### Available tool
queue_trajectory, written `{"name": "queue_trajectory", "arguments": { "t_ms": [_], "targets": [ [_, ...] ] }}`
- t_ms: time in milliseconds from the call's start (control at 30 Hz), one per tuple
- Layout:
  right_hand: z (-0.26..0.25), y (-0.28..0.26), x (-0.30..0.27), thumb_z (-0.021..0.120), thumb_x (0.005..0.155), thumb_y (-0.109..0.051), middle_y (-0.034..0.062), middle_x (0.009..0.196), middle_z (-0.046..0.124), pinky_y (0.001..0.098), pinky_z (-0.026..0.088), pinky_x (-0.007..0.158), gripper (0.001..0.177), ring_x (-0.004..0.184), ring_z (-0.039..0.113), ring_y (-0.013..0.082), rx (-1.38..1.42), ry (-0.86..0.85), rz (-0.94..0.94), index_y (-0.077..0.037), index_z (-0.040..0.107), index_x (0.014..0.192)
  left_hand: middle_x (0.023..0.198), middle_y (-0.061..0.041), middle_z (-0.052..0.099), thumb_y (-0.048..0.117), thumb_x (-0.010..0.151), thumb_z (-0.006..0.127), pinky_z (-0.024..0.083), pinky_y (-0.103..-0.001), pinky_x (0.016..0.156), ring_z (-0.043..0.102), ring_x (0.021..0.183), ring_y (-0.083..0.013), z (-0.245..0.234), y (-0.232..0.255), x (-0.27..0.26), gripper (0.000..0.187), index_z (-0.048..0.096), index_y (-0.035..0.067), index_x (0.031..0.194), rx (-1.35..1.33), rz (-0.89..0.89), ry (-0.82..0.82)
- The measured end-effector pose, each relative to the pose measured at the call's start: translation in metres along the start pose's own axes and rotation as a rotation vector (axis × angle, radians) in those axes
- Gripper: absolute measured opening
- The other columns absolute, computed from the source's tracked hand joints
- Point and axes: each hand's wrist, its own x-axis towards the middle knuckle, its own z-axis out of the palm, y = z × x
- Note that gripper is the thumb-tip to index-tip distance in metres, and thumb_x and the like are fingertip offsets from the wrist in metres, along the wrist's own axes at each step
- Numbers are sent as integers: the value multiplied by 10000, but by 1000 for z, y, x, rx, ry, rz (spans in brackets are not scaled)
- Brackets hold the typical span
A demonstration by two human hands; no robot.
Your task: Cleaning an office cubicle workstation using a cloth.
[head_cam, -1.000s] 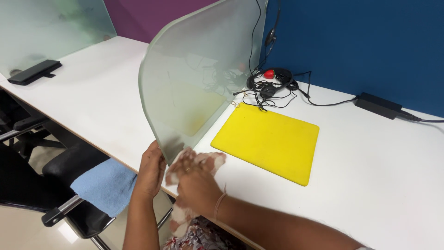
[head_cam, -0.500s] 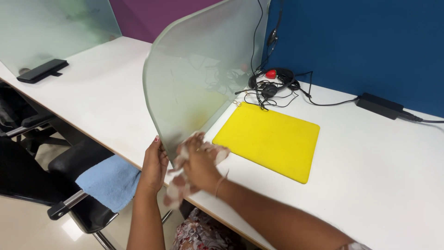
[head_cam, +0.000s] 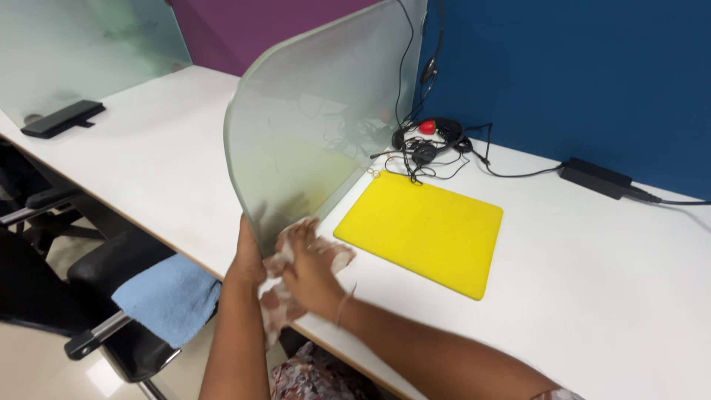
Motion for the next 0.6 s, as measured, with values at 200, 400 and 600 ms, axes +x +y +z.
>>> {"name": "queue_trajectory", "arguments": {
  "t_ms": [200,400,600],
  "targets": [
    [-3,-9,9,590,930,-64,478,1607,-95,474,190,1219,923,1502,52,527,70,-58,49,197,-69,1521,1301,-145,683,687,950,435,272,-554,680,561,994,-290,-20,-20,4,790,592,91,1444,-5,-116,29],
    [-26,-29,-1,450,909,-26,373,1482,470,457,392,1175,687,1419,479,453,268,-120,130,111,301,1565,1320,-109,627,595,906,473,515,-435,946,608,1154,-259,-14,2,-10,698,536,103,1397,-141,104,-85],
    [-32,-8,17,465,918,20,348,1485,432,459,442,1129,692,1366,501,449,83,-108,113,48,272,1581,1290,-169,649,690,927,448,522,-418,961,628,1141,-284,-40,-5,-13,844,623,-14,1358,-336,30,-161]
  ]
}}
